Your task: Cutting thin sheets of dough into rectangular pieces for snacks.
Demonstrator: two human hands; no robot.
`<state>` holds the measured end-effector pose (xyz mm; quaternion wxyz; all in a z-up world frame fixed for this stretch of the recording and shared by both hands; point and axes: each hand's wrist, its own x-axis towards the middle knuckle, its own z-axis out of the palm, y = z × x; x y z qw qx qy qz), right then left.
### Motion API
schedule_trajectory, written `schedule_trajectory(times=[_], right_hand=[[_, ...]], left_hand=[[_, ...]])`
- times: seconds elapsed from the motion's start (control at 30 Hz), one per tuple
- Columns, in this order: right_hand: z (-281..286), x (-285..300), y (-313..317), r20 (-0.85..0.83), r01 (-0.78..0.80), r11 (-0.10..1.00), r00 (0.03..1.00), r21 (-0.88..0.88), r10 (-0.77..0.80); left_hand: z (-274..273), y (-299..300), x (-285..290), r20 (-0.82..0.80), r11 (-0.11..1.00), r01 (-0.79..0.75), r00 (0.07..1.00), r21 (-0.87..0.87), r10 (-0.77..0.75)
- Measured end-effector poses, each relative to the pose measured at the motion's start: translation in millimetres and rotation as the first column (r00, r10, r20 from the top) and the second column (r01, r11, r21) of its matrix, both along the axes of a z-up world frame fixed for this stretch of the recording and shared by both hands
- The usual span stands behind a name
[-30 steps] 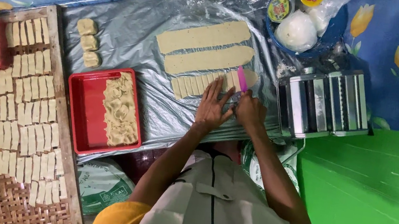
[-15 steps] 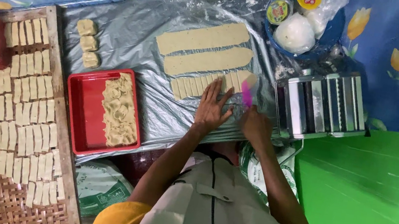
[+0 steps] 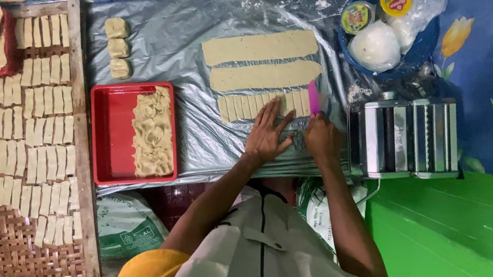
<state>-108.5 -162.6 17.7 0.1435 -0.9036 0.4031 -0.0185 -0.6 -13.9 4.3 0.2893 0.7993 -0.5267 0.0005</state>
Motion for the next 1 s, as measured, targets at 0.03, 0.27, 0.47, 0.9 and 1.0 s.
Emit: schedule_trajectory(times=[0.03,0.27,0.47,0.9,1.0], right_hand=[[-8,0,0,-0.002,-0.002,1.0,1.0,0.001,0.002],[-16,-1,-3,0.067,0.011,0.999,0.998,-0.045,-0.008],[-26,-2,-3,-0.038,0.06,0.989,0.998,0.136,-0.055],[35,-66,43,-0.133,-0.026,0.987,0.99,0.16,0.047],[44,-62,40,-0.075,0.0,0.979,0.997,0.204,0.016]], left_hand=[[3,-1,1,-0.002,1.0,-0.002,1.0,0.001,0.002],[6,-1,-1,0.006,1.0,0.0,1.0,0.031,-0.001],[6,0,-1,-0.015,1.0,-0.003,1.0,0.013,0.003],[-1,-1,-1,0.006,0.999,-0.012,1.0,-0.034,0.012],[-2,1,-1,0.02,0.999,-0.011,1.0,-0.034,0.012]])
